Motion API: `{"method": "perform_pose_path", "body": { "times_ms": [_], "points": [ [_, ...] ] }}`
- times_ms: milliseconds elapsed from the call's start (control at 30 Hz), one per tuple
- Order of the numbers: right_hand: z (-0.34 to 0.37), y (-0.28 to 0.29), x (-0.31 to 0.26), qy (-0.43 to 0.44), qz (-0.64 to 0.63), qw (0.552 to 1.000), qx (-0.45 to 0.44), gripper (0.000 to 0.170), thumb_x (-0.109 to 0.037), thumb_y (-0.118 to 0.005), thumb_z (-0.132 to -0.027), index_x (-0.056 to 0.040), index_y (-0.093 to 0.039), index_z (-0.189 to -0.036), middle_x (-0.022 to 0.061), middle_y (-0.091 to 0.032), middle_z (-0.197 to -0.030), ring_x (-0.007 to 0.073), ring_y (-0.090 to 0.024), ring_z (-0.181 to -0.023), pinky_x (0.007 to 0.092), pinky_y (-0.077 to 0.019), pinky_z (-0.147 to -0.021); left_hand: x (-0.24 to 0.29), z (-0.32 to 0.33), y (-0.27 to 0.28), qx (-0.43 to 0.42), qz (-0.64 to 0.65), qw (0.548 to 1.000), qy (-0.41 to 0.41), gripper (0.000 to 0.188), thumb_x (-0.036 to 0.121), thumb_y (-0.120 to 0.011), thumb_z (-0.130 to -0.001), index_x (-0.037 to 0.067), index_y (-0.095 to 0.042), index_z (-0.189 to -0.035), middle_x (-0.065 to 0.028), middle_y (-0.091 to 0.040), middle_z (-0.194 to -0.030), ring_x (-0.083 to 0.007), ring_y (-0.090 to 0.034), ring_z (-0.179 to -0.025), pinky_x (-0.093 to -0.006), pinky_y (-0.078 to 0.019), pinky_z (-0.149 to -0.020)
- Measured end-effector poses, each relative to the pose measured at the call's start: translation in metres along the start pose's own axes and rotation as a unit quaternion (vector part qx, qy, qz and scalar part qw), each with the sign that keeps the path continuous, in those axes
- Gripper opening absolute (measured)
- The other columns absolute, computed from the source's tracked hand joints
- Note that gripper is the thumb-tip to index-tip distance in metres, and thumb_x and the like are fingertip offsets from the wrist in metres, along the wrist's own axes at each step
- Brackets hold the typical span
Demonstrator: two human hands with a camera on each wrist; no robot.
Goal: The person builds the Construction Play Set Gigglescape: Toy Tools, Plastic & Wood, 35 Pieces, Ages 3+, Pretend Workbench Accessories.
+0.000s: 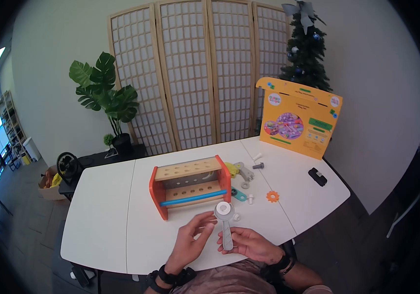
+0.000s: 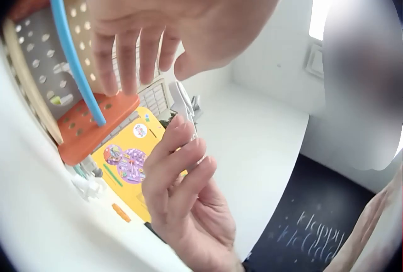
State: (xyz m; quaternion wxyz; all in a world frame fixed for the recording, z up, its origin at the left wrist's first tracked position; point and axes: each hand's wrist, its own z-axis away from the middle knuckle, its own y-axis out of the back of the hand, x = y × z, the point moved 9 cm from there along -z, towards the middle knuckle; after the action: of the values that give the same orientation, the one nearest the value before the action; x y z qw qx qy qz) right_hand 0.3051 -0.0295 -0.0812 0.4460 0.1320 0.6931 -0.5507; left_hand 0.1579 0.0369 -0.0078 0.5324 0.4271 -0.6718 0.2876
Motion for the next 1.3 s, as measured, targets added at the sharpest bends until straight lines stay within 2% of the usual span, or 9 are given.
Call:
{"method": "perform_pose_path", "body": {
  "times_ms": [133,467,567,700,767,800,933,1100,1300],
  "points": [
    [0.001,0.005,-0.001,0.008,-0.013,1.0,0.011,0.044,-0.023,-0.049,-0.122,0.0053,-0.051,-0.155,0.0192,-0.065,-0.146,0.0316,-0.069,-0.134,0.0469,-0.0543,-0.119,0.061,-0.001,0.004,0.103,-0.225,0.949,-0.197,0.035,0.004,-0.081,-0.099,0.007,-0.077,-0.134,-0.0148,-0.071,-0.115,-0.0274,-0.074,-0.098,-0.0349,-0.0611,-0.082],
    [0.001,0.007,0.004,0.005,-0.013,1.0,0.006,0.043,-0.023,-0.051,-0.121,0.0052,-0.052,-0.154,0.0179,-0.066,-0.145,0.0331,-0.069,-0.134,0.0491,-0.0533,-0.121,0.069,-0.013,-0.017,0.106,-0.309,0.911,-0.252,0.039,0.004,-0.088,-0.091,0.01,-0.081,-0.129,-0.008,-0.065,-0.111,-0.0208,-0.063,-0.093,-0.0316,-0.0514,-0.07],
    [0.005,0.009,-0.003,0.017,-0.009,1.0,0.002,0.043,-0.023,-0.051,-0.121,0.0053,-0.053,-0.154,0.0171,-0.066,-0.144,0.0309,-0.069,-0.134,0.0472,-0.0532,-0.12,0.071,-0.016,-0.006,0.15,-0.269,0.927,-0.212,0.041,0.005,-0.084,-0.094,0.008,-0.077,-0.134,-0.0111,-0.066,-0.117,-0.0239,-0.066,-0.1,-0.0338,-0.0537,-0.075],
    [0.012,0.02,-0.025,0.038,-0.004,0.999,0.038,0.043,-0.022,-0.051,-0.121,0.0053,-0.053,-0.154,0.0179,-0.068,-0.142,0.0316,-0.07,-0.132,0.0463,-0.0554,-0.118,0.052,-0.036,0.013,0.1,-0.354,0.91,-0.19,0.036,0.013,-0.075,-0.103,0.005,-0.072,-0.138,-0.0169,-0.067,-0.127,-0.0368,-0.067,-0.119,-0.0498,-0.0522,-0.105],
    [0.019,0.029,-0.044,0.084,0.006,0.994,0.069,0.043,-0.022,-0.051,-0.121,0.0054,-0.053,-0.154,0.0195,-0.068,-0.14,0.0323,-0.072,-0.129,0.0454,-0.0576,-0.116,0.026,-0.049,0.014,0.082,-0.548,0.806,-0.208,0.038,0.021,-0.07,-0.107,0.003,-0.069,-0.14,-0.0187,-0.067,-0.128,-0.0385,-0.064,-0.127,-0.0605,-0.0425,-0.117],
    [0.021,0.034,-0.051,0.103,0.007,0.992,0.077,0.043,-0.022,-0.051,-0.121,0.0054,-0.053,-0.154,0.0209,-0.068,-0.139,0.0324,-0.073,-0.127,0.0455,-0.0588,-0.114,-0.001,-0.056,0.021,0.081,-0.562,0.798,-0.202,0.038,0.026,-0.064,-0.11,0.001,-0.068,-0.139,-0.0186,-0.068,-0.123,-0.0378,-0.062,-0.129,-0.0667,-0.0352,-0.122],
    [0.037,0.045,-0.079,0.156,0.024,0.981,0.109,0.043,-0.023,-0.052,-0.121,0.0055,-0.054,-0.152,0.0221,-0.069,-0.138,0.0335,-0.074,-0.126,0.0467,-0.0599,-0.113,-0.037,-0.08,0.025,0.025,-0.542,0.829,-0.139,0.033,0.029,-0.059,-0.114,0.008,-0.07,-0.138,-0.0133,-0.071,-0.12,-0.036,-0.063,-0.125,-0.0636,-0.0387,-0.117],
    [0.049,0.058,-0.095,0.182,0.043,0.972,0.14,0.04,-0.023,-0.052,-0.12,0.0036,-0.056,-0.151,0.0213,-0.071,-0.136,0.0347,-0.074,-0.124,0.0474,-0.0611,-0.111,-0.038,-0.085,0.015,0.05,-0.543,0.825,-0.15,0.025,0.024,-0.06,-0.114,0.011,-0.075,-0.129,-0.0067,-0.07,-0.11,-0.0309,-0.061,-0.106,-0.0473,-0.0376,-0.098],
    [0.055,0.058,-0.105,0.217,0.034,0.966,0.138,0.038,-0.021,-0.052,-0.12,0.0034,-0.057,-0.149,0.0212,-0.071,-0.136,0.0346,-0.075,-0.123,0.0465,-0.0624,-0.109,-0.031,-0.092,-0.004,0.043,-0.51,0.848,-0.142,0.024,0.024,-0.062,-0.113,0.012,-0.076,-0.128,-0.0068,-0.07,-0.108,-0.0303,-0.062,-0.11,-0.0476,-0.0382,-0.101]
  ]
}}
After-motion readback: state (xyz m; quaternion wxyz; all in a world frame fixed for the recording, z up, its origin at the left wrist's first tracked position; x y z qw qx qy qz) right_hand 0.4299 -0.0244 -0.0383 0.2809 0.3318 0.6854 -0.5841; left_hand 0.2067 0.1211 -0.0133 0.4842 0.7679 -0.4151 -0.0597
